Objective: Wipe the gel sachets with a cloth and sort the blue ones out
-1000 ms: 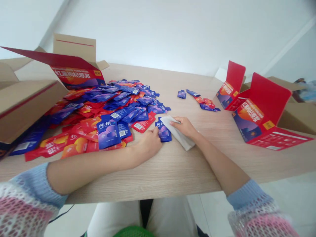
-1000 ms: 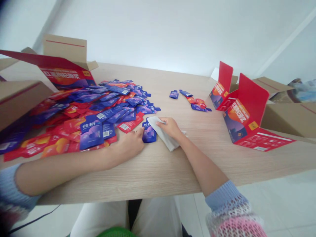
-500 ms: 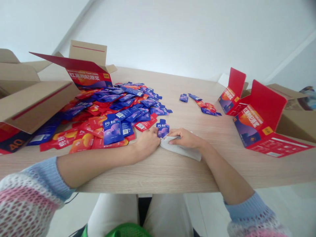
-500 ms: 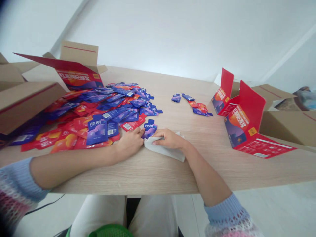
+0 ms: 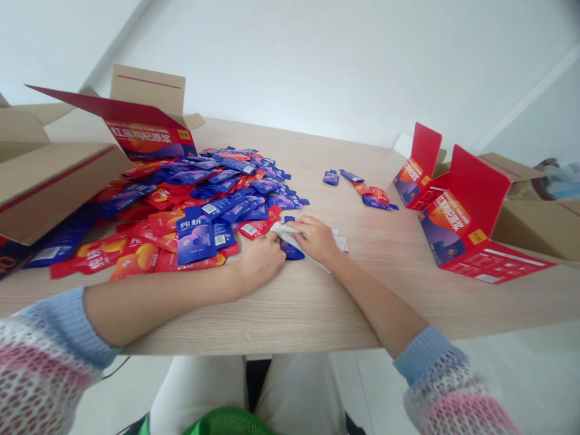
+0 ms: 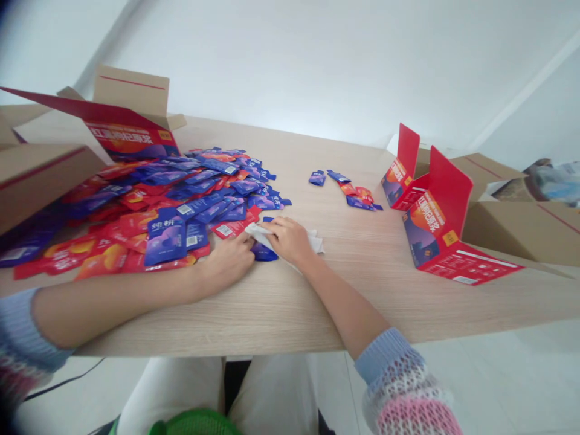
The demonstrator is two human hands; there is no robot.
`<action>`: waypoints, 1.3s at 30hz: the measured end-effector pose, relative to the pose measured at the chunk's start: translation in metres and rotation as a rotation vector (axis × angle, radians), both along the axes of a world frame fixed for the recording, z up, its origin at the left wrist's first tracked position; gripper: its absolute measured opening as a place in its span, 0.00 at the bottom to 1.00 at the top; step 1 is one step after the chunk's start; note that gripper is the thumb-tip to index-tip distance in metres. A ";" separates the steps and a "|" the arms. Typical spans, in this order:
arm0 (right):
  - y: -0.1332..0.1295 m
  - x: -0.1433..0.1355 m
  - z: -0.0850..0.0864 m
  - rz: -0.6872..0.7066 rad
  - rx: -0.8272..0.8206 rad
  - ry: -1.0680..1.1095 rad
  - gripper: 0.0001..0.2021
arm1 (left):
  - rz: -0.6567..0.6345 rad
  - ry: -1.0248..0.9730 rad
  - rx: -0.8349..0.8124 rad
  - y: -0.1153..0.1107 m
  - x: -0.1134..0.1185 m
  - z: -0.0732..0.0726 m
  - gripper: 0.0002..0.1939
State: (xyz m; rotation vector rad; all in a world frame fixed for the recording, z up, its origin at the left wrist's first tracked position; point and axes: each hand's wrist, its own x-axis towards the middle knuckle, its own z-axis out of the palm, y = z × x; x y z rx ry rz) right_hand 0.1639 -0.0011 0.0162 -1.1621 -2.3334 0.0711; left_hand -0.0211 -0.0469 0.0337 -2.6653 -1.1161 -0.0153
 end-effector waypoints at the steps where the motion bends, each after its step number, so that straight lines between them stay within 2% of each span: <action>1: 0.002 0.003 0.001 -0.067 -0.020 -0.017 0.16 | 0.006 0.020 0.005 0.000 0.001 0.000 0.10; 3: 0.005 0.011 0.002 -0.185 -0.057 -0.045 0.15 | 0.015 0.070 0.014 0.000 0.002 0.002 0.11; 5: 0.006 0.015 0.004 -0.193 -0.080 -0.061 0.13 | 0.024 0.121 0.012 0.000 0.003 0.004 0.11; 9: -0.003 0.005 0.007 0.043 -0.086 0.016 0.10 | -0.004 0.198 -0.003 -0.004 0.003 0.010 0.11; 11: -0.007 0.000 0.009 0.171 -0.150 0.099 0.10 | -0.015 0.203 -0.001 -0.006 0.004 0.012 0.10; 14: -0.008 0.005 0.014 0.338 -0.412 0.205 0.11 | 0.006 0.209 -0.001 -0.010 0.005 0.016 0.10; 16: -0.009 0.014 0.019 0.459 -0.626 0.174 0.13 | 0.011 0.219 0.007 -0.011 0.006 0.018 0.11; 18: -0.011 0.023 0.022 0.525 -0.738 0.140 0.14 | 0.019 0.232 0.018 -0.011 0.007 0.020 0.12; 20: -0.011 0.030 0.022 0.474 -0.711 0.196 0.14 | 0.026 0.251 0.010 -0.010 0.008 0.020 0.12; 22: -0.006 0.033 0.019 0.311 -0.583 0.330 0.15 | 0.023 0.265 -0.004 -0.009 0.008 0.020 0.12; 24: 0.003 0.034 0.015 0.120 -0.388 0.418 0.15 | 0.020 0.242 0.007 -0.008 0.007 0.017 0.12; 27: 0.016 0.031 0.009 -0.027 -0.129 0.254 0.13 | 0.043 0.163 0.039 -0.006 0.004 0.011 0.12; 29: 0.020 0.026 0.005 -0.063 -0.063 0.052 0.13 | 0.055 0.122 0.031 -0.004 0.002 0.007 0.12; 33: 0.010 0.016 0.007 -0.082 -0.084 -0.114 0.15 | 0.041 0.108 0.010 -0.001 0.001 0.006 0.10; 37: -0.003 0.017 0.016 0.052 -0.155 -0.121 0.14 | 0.050 0.127 0.028 -0.002 0.003 0.008 0.11; 39: -0.006 0.020 0.019 0.157 -0.242 -0.059 0.13 | 0.067 0.132 0.020 -0.003 0.003 0.009 0.12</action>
